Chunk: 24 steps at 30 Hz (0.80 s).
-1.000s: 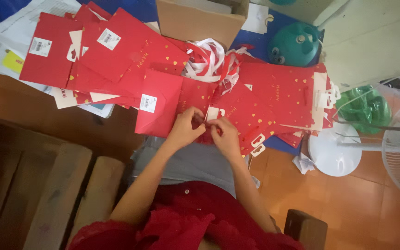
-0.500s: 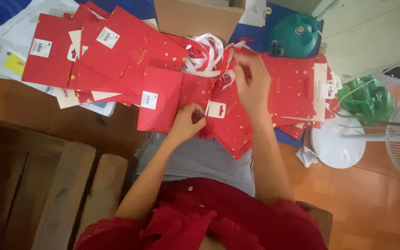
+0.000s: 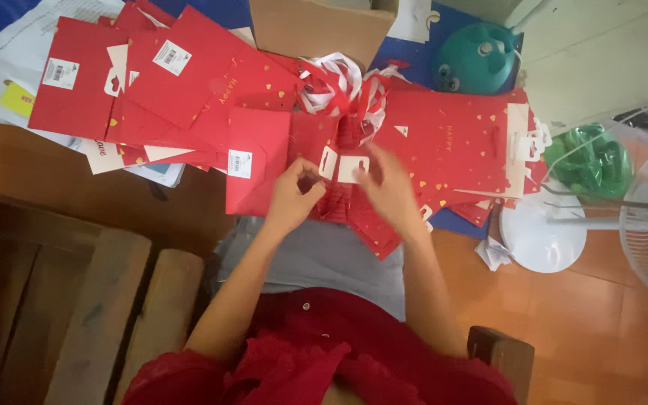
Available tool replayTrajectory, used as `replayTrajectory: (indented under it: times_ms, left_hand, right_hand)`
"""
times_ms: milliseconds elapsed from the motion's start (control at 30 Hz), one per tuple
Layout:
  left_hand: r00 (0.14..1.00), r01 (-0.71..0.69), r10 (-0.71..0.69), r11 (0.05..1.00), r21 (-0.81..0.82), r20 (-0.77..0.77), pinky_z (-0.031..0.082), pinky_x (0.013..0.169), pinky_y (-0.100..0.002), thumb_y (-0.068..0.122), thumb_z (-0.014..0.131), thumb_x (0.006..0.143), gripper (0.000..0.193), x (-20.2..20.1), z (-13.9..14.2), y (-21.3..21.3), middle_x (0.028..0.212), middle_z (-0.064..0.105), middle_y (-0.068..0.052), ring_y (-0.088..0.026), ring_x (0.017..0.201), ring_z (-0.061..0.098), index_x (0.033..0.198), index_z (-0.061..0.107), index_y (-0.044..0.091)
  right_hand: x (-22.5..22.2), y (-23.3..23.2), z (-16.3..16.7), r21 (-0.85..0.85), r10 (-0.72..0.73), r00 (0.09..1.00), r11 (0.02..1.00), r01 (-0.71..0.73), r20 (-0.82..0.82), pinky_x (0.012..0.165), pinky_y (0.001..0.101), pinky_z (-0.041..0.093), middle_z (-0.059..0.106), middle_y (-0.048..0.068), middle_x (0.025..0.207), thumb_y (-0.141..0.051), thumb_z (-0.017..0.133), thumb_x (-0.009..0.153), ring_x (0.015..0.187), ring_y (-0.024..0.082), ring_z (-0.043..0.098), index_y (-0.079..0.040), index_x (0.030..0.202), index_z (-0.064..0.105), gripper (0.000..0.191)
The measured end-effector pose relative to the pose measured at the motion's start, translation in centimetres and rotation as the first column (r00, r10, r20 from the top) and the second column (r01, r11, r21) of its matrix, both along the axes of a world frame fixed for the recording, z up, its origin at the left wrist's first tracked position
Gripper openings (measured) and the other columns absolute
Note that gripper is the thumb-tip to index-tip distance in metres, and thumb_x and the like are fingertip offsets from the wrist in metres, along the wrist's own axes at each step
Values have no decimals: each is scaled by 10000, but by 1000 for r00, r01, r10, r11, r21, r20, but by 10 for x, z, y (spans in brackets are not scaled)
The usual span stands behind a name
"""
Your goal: The person assembles red Valentine's Day gift bags by threading white ribbons through the handle slots and tying them. The person works at a table with stacks of flat bags and loose ribbons, handling one bag at a time and placing the finished bag aside.
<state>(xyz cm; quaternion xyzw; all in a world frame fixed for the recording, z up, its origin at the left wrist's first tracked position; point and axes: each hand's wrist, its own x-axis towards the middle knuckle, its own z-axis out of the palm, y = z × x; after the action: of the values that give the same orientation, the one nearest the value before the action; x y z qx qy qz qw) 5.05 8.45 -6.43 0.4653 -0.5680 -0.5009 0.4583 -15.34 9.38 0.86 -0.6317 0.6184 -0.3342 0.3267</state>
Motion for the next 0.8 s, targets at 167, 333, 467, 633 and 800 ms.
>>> replayTrajectory:
  times_ms: [167,333,467,633,800]
  left_hand:
    - [999,2,-1,1000,21,-40,548,789,-283,83,713,918,108,-9,45,11,920,740,-40,-124,850,678,1017,709,41]
    - [992,-87,118,906,-414,50,542,822,-317,17,731,920,129,-3,100,32,976,717,-102,-224,915,699,1045,708,36]
    - [989,-106,146,830,-547,30,534,829,-349,-26,749,887,152,3,123,35,951,714,-99,-254,881,682,1019,706,35]
    - [985,-127,169,811,-571,21,537,828,-355,-49,751,881,158,0,124,32,935,713,-85,-257,875,679,1003,698,36]
    - [980,-100,178,828,-552,90,520,837,-368,-18,745,899,131,2,105,30,926,708,-81,-245,868,677,1011,704,38]
  right_hand:
    - [22,12,1,10,4,928,1000,-8,372,981,310,531,576,119,1416,-14,575,965,1238,168,602,-53,1509,413,569]
    - [26,8,22,-92,8,905,995,34,426,989,276,518,637,105,1349,52,550,1031,1186,153,617,-16,1427,546,401]
    - [40,-15,17,-250,46,920,966,57,389,1048,292,513,614,102,1370,52,545,1047,1226,178,623,-27,1460,560,421]
    - [80,-80,-19,-355,189,814,935,23,550,1251,352,324,401,111,1617,-4,546,1028,1489,226,404,-18,1585,354,589]
    - [86,-72,-42,-108,114,779,992,-60,617,1229,360,366,436,111,1605,-114,541,1078,1503,237,439,-44,1604,300,583]
